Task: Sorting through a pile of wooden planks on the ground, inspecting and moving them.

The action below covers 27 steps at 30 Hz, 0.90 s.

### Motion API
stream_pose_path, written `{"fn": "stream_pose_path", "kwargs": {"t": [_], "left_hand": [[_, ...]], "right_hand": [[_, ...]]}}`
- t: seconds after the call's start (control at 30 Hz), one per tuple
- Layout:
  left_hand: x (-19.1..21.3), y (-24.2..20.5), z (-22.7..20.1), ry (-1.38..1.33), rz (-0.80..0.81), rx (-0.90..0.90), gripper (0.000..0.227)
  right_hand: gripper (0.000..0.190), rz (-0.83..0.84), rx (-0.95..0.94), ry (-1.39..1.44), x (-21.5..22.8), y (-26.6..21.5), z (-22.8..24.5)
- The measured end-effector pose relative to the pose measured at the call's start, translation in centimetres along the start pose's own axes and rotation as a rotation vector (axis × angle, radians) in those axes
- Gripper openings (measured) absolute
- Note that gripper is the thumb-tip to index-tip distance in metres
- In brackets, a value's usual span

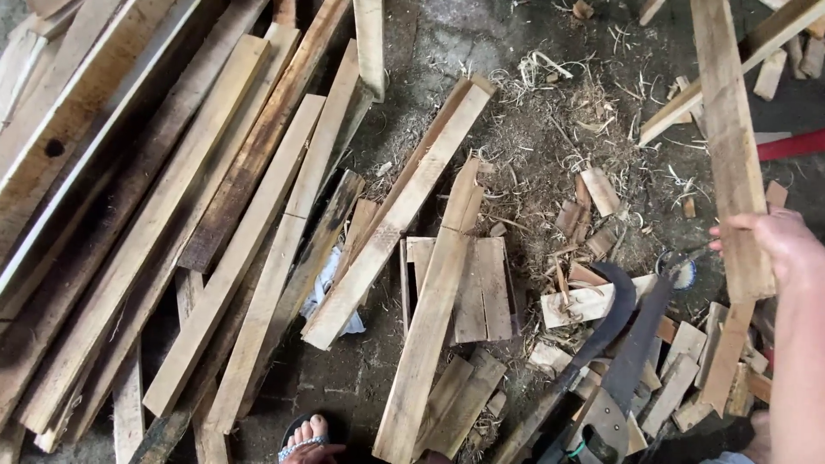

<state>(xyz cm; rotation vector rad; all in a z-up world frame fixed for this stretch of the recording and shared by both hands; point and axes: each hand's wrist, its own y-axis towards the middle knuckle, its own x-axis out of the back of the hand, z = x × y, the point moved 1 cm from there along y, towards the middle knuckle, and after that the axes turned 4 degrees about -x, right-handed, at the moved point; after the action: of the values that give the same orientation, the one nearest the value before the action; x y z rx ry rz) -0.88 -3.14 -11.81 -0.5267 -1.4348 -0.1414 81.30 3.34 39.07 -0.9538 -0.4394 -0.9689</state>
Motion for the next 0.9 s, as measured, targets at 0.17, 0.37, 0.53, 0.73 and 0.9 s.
{"fn": "stream_pose_path", "kwargs": {"t": [0.17,0.37,0.53,0.73,0.9], "left_hand": [[1.0,1.1,1.0,-0.083,0.375,0.036,0.116],[1.1,-0.7,-0.1,0.017,-0.077,-0.023,0.116],[2.6,-0.8,0.1,-0.045,-0.017,-0.078,0.109],[2.9,-0.5,-0.1,-0.034,-0.275,-0.076,0.092],[1.0,0.0,0.8,-0.004,0.322,-0.015,0.115]], "right_hand": [[0.038,0.003,-0.055,0.0,0.0,1.2,0.3],[0.033,-0.023,-0.09,-0.061,0.2,1.2,0.5],[0.037,0.035,-0.036,0.071,1.0,3.0,-1.4],[0.04,0.135,-0.034,0.125,2.5,7.2,-3.7],[0.035,0.256,0.15,0.159,5.3,16.3,-10.4]]}}
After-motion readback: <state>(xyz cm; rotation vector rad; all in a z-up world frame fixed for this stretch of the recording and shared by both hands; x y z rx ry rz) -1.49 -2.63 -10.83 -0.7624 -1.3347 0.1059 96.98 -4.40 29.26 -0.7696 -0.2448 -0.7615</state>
